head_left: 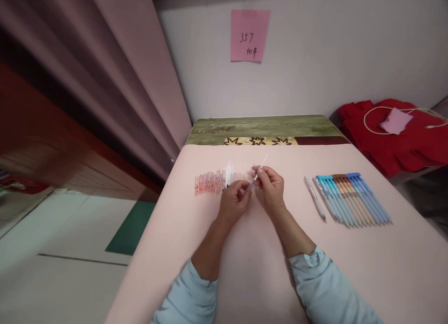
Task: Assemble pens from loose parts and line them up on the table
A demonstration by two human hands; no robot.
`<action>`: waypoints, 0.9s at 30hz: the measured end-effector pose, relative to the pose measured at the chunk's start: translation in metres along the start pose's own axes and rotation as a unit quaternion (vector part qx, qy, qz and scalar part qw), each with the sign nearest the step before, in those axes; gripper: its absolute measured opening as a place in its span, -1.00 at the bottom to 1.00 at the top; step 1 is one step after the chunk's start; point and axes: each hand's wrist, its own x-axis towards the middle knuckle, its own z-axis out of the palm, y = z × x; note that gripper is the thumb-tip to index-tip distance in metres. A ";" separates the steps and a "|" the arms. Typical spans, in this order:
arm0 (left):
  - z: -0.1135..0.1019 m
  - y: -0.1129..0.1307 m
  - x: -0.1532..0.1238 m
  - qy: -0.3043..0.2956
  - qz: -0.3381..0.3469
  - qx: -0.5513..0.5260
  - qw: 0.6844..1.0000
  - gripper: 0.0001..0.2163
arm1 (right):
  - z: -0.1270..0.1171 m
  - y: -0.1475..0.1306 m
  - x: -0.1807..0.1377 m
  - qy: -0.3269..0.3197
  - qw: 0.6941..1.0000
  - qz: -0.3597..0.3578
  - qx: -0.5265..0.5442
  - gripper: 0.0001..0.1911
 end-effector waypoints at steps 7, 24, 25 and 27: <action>0.000 -0.001 0.001 0.056 -0.021 -0.058 0.997 -0.91 | 0.000 0.002 -0.002 -0.014 1.000 -0.013 -0.013 -0.70; 0.002 -0.005 0.002 0.207 -0.078 -0.226 0.949 -0.78 | 0.001 0.009 -0.011 -0.147 0.983 0.020 -0.110 -0.69; 0.002 -0.004 0.002 0.216 -0.085 -0.238 0.943 -0.77 | 0.001 0.009 -0.012 -0.162 0.979 0.019 -0.119 -0.68; 0.002 -0.004 0.001 0.231 -0.092 -0.249 0.936 -0.75 | 0.002 0.009 -0.013 -0.178 0.976 0.015 -0.122 -0.66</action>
